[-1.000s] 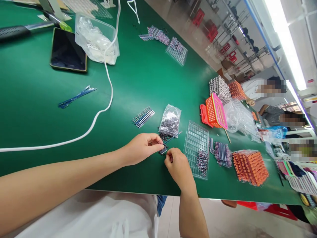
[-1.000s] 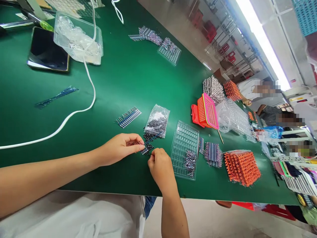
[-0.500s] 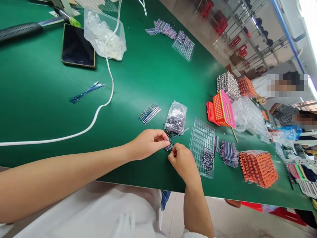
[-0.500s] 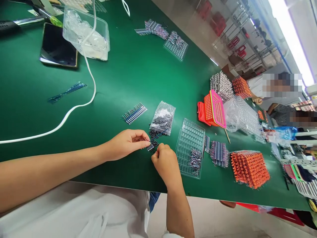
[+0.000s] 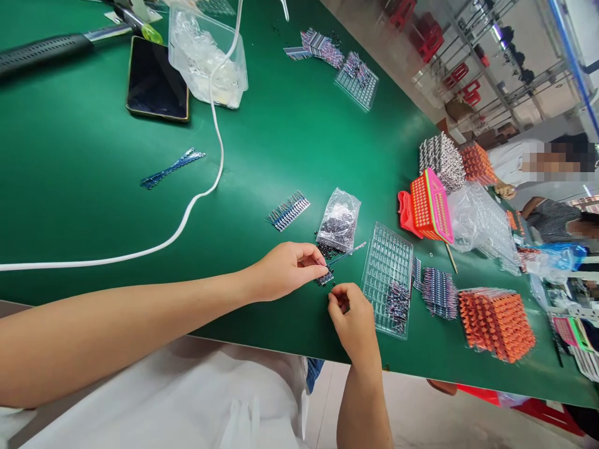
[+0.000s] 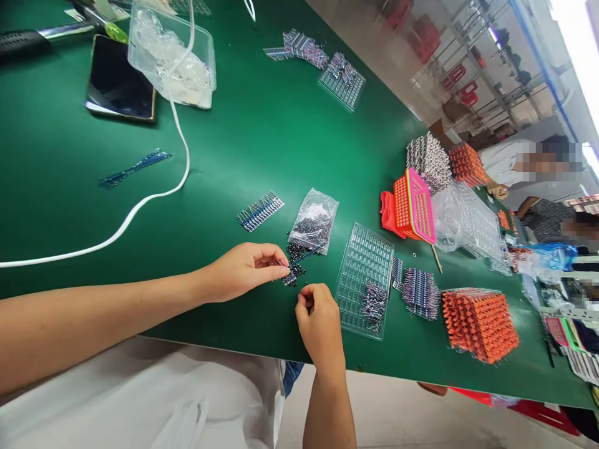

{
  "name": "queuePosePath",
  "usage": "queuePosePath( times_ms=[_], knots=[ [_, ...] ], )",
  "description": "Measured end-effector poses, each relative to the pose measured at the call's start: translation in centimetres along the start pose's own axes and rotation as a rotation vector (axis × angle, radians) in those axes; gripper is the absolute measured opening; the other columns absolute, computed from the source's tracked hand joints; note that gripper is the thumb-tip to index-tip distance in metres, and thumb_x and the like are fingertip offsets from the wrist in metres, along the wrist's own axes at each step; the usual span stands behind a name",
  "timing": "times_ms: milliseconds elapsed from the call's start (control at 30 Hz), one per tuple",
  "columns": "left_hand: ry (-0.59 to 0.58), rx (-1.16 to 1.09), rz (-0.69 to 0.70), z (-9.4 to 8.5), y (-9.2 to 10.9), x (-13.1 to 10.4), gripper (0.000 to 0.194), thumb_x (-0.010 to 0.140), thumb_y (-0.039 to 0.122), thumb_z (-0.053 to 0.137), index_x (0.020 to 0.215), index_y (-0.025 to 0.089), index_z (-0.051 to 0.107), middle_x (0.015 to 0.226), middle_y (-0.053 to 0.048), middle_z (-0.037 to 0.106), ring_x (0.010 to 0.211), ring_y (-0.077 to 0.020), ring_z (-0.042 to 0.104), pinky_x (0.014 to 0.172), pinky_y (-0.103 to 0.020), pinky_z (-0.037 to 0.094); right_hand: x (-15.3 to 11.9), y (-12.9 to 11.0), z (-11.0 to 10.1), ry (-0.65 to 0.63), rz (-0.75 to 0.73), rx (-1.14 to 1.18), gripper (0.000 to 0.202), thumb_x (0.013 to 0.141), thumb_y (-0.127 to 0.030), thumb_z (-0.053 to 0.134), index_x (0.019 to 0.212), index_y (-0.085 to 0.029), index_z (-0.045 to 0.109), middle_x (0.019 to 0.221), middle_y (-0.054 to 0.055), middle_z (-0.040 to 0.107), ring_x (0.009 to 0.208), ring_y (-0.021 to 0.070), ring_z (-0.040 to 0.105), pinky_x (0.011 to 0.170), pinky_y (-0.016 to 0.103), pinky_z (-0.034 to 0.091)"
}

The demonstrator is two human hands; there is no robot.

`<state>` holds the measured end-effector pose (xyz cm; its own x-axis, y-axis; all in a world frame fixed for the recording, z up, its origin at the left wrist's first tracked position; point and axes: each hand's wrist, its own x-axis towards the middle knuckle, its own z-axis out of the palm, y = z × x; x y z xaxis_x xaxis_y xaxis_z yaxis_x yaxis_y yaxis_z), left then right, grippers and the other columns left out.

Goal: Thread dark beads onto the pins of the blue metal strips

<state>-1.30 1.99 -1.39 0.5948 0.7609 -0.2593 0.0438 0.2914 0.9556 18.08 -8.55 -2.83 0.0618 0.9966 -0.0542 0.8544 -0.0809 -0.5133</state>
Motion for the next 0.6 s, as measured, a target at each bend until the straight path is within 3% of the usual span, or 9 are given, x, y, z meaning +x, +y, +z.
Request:
queuePosePath(
  times_ms=[167, 600],
  knots=[
    [-0.007, 0.003, -0.013, 0.04, 0.02, 0.02, 0.02, 0.08, 0.037, 0.067, 0.08, 0.017, 0.065, 0.075, -0.001, 0.066, 0.075, -0.0178, 0.062, 0.073, -0.03, 0.047, 0.04, 0.01, 0.43, 0.089, -0.001, 0.024, 0.007, 0.09, -0.019, 0.053, 0.086, -0.021, 0.057, 0.086, 0.002, 0.06, 0.072, 0.0134, 0.058, 0.066, 0.026, 0.048],
    [-0.005, 0.019, -0.012, 0.01, 0.02, 0.08, 0.02, 0.08, 0.037, 0.066, 0.079, 0.017, 0.065, 0.075, -0.001, 0.064, 0.075, -0.0179, 0.06, 0.073, -0.03, 0.047, 0.41, -0.43, 0.8, 0.136, 0.03, 0.15, 0.01, 0.091, -0.024, 0.055, 0.092, -0.02, 0.064, 0.086, 0.002, 0.066, 0.071, 0.0129, 0.061, 0.067, 0.025, 0.052]
  ],
)
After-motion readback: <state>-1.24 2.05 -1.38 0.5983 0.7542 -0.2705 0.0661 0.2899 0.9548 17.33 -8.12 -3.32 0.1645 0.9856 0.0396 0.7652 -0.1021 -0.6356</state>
